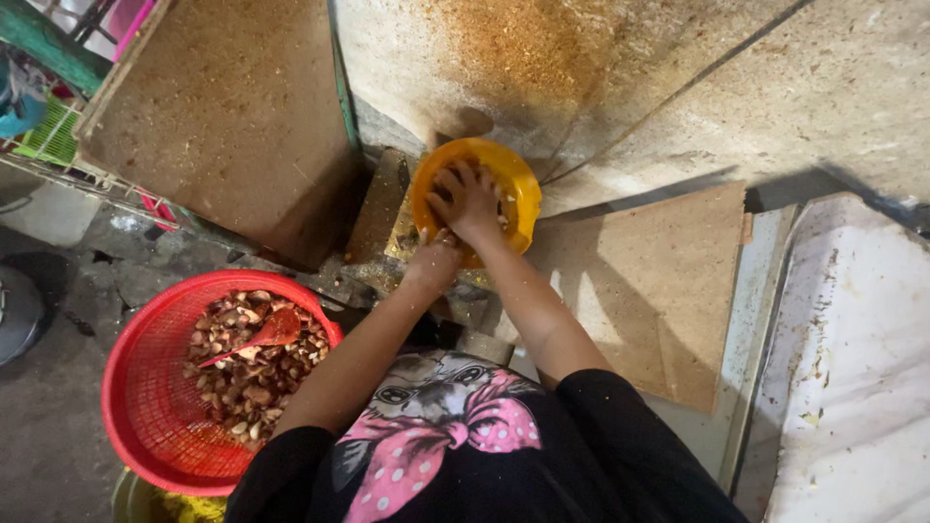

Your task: The person repeatedly transfers chopped nut pieces from a red basket into a yellow bowl, then into a grinder. After grinding, the person uses a red spatula to scrape the resulting paste into a metal container.

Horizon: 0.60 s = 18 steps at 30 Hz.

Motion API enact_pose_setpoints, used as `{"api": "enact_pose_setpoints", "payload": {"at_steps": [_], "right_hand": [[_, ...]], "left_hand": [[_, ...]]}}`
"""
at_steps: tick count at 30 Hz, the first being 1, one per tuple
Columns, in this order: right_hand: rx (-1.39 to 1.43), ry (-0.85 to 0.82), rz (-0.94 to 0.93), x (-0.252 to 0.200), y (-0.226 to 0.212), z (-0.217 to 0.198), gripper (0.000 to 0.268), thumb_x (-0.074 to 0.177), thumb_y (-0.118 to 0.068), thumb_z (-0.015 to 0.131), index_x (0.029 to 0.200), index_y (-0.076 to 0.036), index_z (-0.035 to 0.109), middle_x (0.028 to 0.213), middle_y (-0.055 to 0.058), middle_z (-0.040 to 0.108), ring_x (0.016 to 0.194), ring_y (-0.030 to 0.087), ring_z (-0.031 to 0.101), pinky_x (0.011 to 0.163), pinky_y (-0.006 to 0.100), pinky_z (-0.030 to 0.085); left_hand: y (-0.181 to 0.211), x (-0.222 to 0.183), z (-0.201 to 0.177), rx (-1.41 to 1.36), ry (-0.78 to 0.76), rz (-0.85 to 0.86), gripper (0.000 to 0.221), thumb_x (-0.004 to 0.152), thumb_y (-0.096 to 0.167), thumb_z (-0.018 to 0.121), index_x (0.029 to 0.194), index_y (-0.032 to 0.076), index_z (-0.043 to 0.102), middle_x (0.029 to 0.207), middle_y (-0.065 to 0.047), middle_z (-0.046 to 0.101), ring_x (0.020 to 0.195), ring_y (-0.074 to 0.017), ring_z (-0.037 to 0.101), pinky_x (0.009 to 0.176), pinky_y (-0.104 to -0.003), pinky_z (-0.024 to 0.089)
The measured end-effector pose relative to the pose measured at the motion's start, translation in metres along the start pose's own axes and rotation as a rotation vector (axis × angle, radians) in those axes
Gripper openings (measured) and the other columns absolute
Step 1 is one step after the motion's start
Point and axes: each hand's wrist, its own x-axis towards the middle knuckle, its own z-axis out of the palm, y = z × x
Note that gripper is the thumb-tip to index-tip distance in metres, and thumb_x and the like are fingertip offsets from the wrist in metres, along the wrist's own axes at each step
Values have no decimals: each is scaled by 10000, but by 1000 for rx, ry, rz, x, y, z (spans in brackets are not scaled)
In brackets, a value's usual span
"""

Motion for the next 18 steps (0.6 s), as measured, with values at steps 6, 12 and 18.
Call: {"api": "enact_pose_setpoints", "payload": {"at_steps": [6,12,18], "right_hand": [[-62,66,-191,6,55,15,452,993,-517,577,1414,-356,606,1585,30,461,1383,455,392,1109,614,369],[-213,44,-198,3,80,1,429,963,-448,594,1380,-348,616,1469,43,510,1287,400,437,1024,634,344],[-267,52,-150,-37,93,-29,441,996,-334,607,1427,-243,618,1427,20,578,1309,346,465,1009,566,402]], "left_hand": [[2,-6,-13,52,45,10,486,928,128,607,1389,-24,593,1474,-181,558,1440,-314,452,1193,-581,286],[3,-3,-12,-45,62,-33,421,957,160,547,1348,28,631,1429,-176,590,1421,-317,471,1207,-607,272],[0,3,2,6,-31,-40,338,981,181,523,1233,85,726,1384,-153,645,1465,-307,469,1244,-606,249]]}}
